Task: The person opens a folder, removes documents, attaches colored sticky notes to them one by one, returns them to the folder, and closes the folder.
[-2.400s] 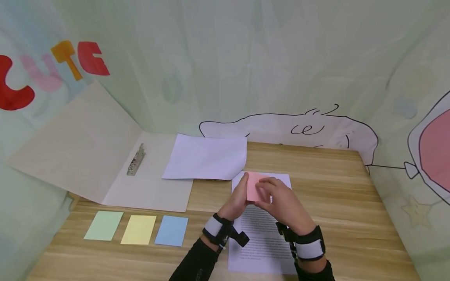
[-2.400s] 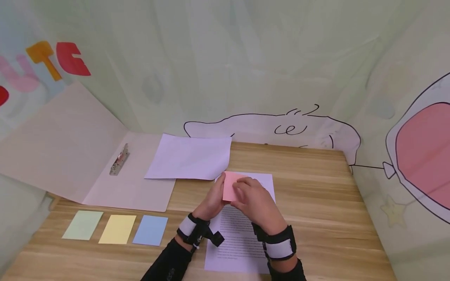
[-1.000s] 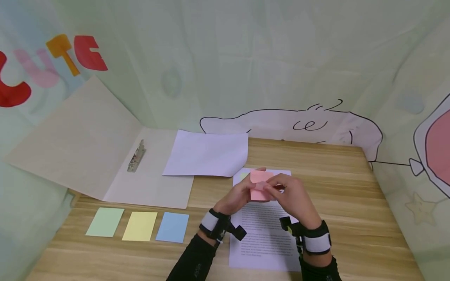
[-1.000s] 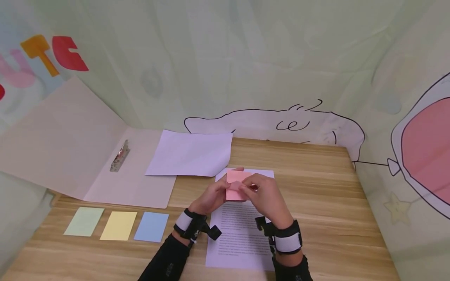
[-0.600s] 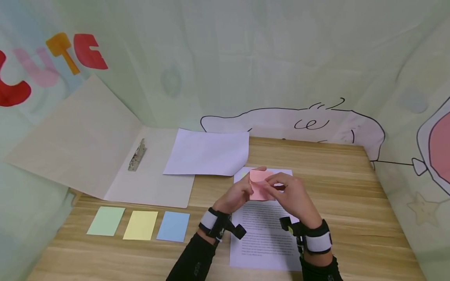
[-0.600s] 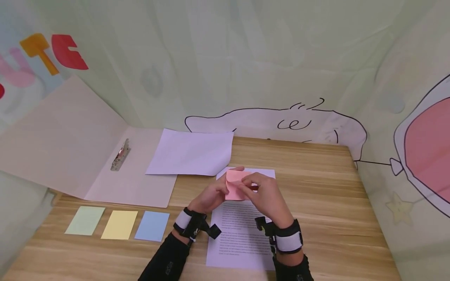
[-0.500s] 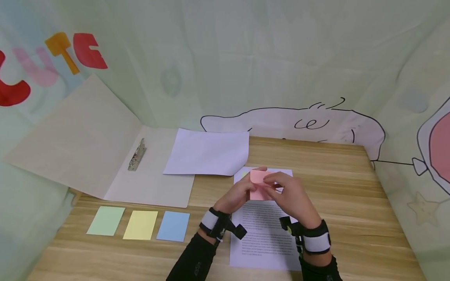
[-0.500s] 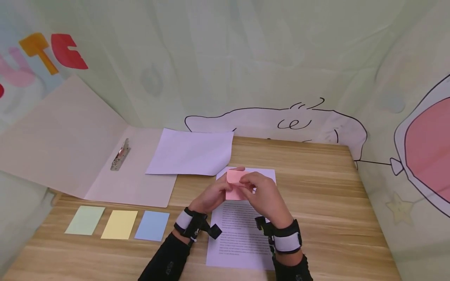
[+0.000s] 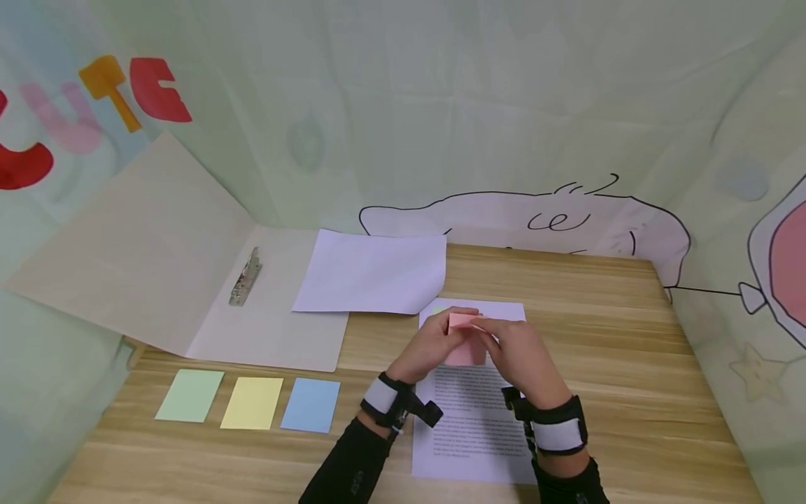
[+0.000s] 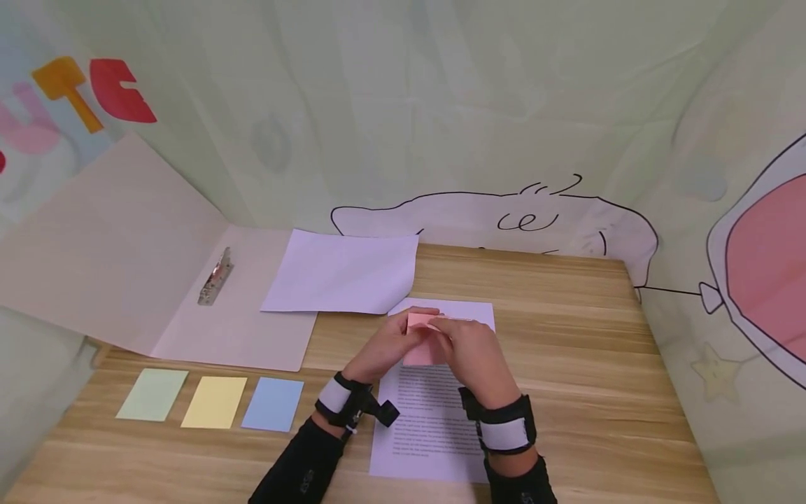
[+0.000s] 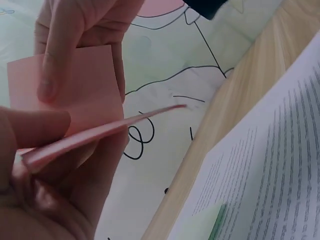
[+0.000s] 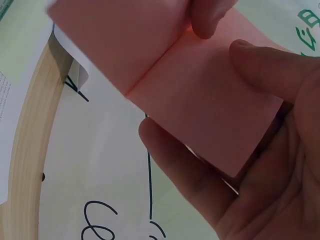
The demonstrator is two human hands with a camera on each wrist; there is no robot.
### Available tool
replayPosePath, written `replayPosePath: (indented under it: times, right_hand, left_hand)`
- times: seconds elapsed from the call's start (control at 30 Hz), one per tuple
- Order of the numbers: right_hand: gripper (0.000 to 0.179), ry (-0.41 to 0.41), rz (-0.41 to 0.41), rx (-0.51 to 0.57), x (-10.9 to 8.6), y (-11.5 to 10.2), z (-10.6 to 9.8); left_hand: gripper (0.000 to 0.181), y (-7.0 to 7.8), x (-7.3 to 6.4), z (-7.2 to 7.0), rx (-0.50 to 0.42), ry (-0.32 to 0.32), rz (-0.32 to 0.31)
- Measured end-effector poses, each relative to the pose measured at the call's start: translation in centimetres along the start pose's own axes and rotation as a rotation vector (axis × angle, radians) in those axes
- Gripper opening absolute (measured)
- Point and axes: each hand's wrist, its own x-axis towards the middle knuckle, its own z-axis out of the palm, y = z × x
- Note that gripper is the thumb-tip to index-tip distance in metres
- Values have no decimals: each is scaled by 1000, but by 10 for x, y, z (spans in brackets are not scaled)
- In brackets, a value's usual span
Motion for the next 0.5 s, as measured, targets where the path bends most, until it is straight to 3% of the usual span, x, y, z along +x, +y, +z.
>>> replayPosePath:
  times: [0.2,0.5]
  right_hand:
    - [12,14,-27,-5,0,5,-1]
    - [12,-18,28,77,0,16,-2]
  left_hand:
    - [33,17,-5,2,65,-16,-19]
    - [29,11,-5,0,40,-32,-89]
